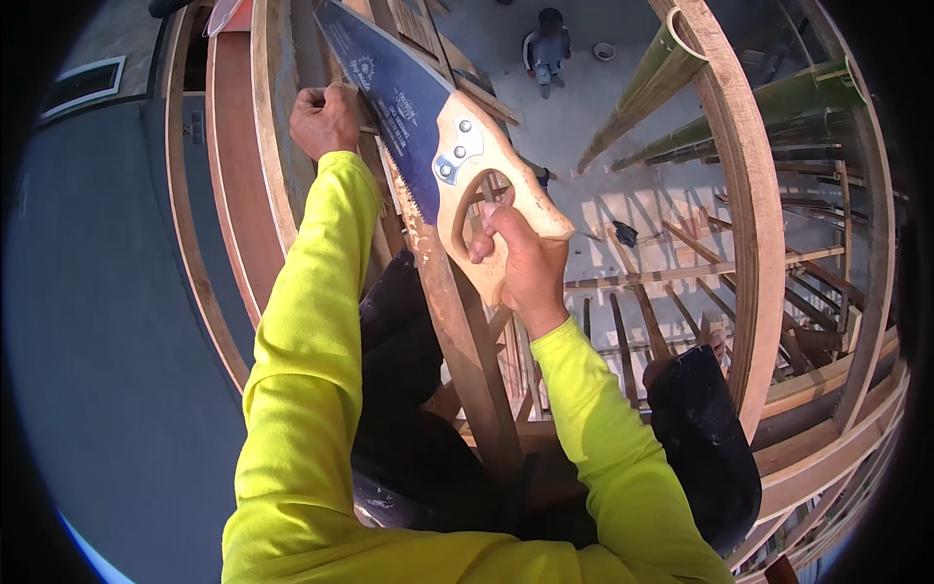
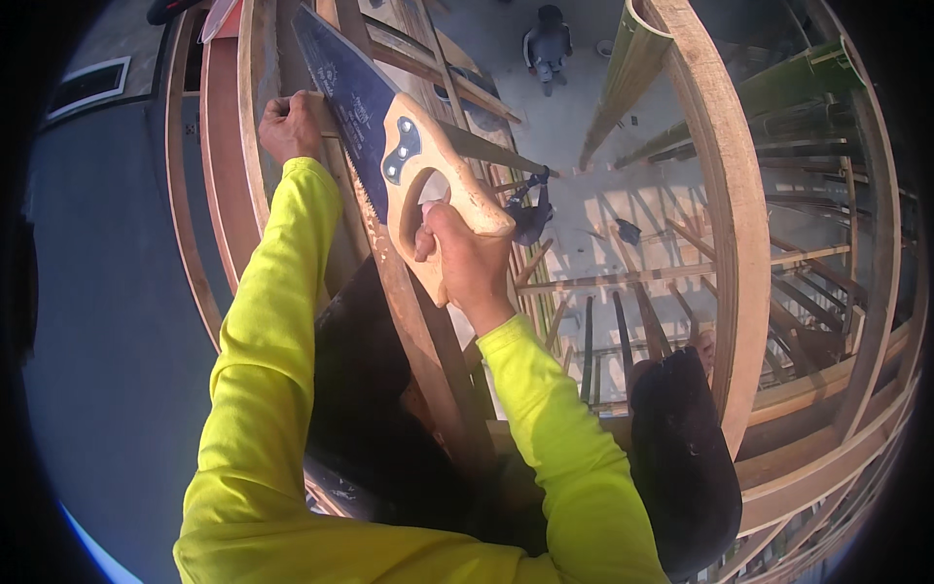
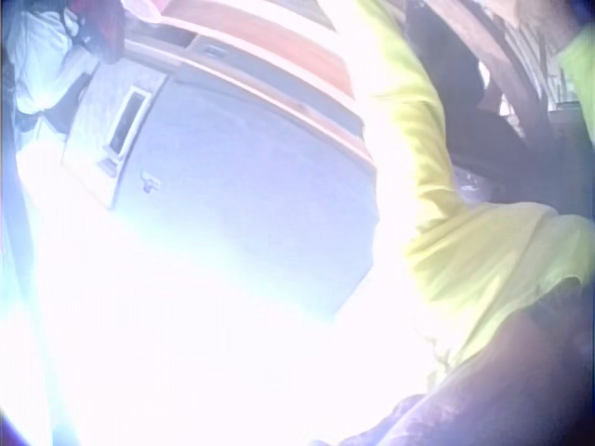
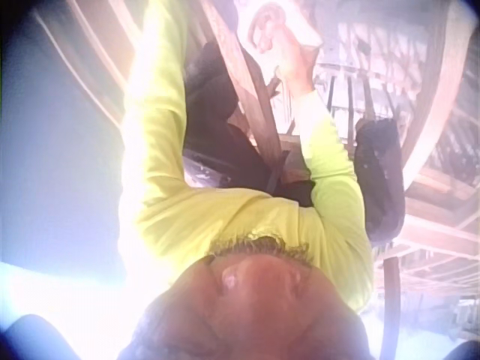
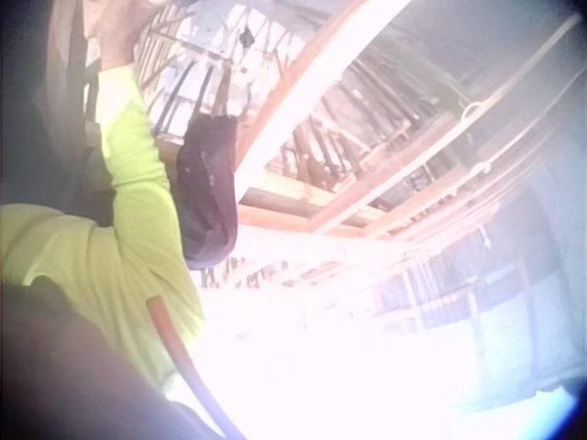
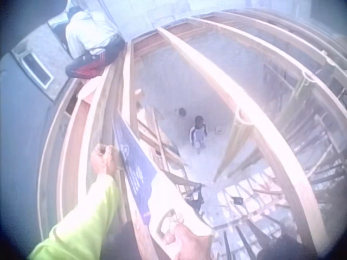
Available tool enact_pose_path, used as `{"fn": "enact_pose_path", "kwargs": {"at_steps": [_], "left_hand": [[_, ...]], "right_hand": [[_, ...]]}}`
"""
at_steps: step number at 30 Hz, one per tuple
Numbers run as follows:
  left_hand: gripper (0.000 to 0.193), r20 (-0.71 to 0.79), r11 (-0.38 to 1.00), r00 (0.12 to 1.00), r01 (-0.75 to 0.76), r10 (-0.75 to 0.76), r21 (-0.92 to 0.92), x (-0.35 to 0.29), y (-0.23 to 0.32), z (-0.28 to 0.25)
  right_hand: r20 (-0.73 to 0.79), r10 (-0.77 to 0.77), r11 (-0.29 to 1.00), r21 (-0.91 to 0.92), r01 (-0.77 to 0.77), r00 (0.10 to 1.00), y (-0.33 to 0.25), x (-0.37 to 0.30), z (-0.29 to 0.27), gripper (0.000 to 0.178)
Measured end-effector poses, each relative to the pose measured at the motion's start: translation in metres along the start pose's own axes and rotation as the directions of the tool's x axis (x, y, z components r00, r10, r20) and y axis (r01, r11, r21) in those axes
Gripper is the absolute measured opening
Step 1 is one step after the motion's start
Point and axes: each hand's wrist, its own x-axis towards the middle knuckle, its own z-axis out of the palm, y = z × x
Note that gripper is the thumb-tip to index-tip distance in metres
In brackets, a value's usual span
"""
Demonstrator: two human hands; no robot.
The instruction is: The person assembles a curved wooden framework using a hammer, hand saw, and nails. They cut and fit wooden planks, secure them with nails, and adjust the structure's alignment.
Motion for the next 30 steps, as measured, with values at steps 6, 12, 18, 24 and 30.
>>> {"fn": "enact_pose_path", "kwargs": {"at_steps": [6, 12, 18, 24, 30], "left_hand": [[0.022, 0.014, 0.999, 1.000, 0.014, -0.013, -0.043, 0.013, -0.020, 0.000], [0.021, 0.047, 0.998, 0.999, 0.011, -0.014, 0.070, 0.012, -0.018, 0.002], [0.024, 0.015, 0.998, 0.998, -0.053, 0.053, 0.013, 0.011, -0.007, 0.000], [0.024, 0.033, 0.993, 0.999, -0.014, 0.010, 0.120, 0.008, -0.009, 0.000], [0.022, -0.026, 0.993, 0.998, -0.046, 0.049, 0.110, 0.014, 0.005, 0.003]], "right_hand": [[-0.011, 0.057, 0.998, 0.007, -0.057, 0.998, -0.016, -0.058, -0.028, 0.030], [0.037, 0.035, 0.999, 0.020, -0.036, 0.999, 0.003, 0.031, 0.014, 0.006], [-0.031, 0.000, 0.999, -0.045, -0.002, 1.000, -0.011, -0.056, -0.022, 0.015], [0.034, 0.053, 0.996, -0.074, -0.050, 0.998, 0.011, 0.020, 0.004, 0.007], [0.015, 0.007, 0.997, -0.083, -0.006, 1.000, -0.015, -0.045, -0.019, 0.009]]}}
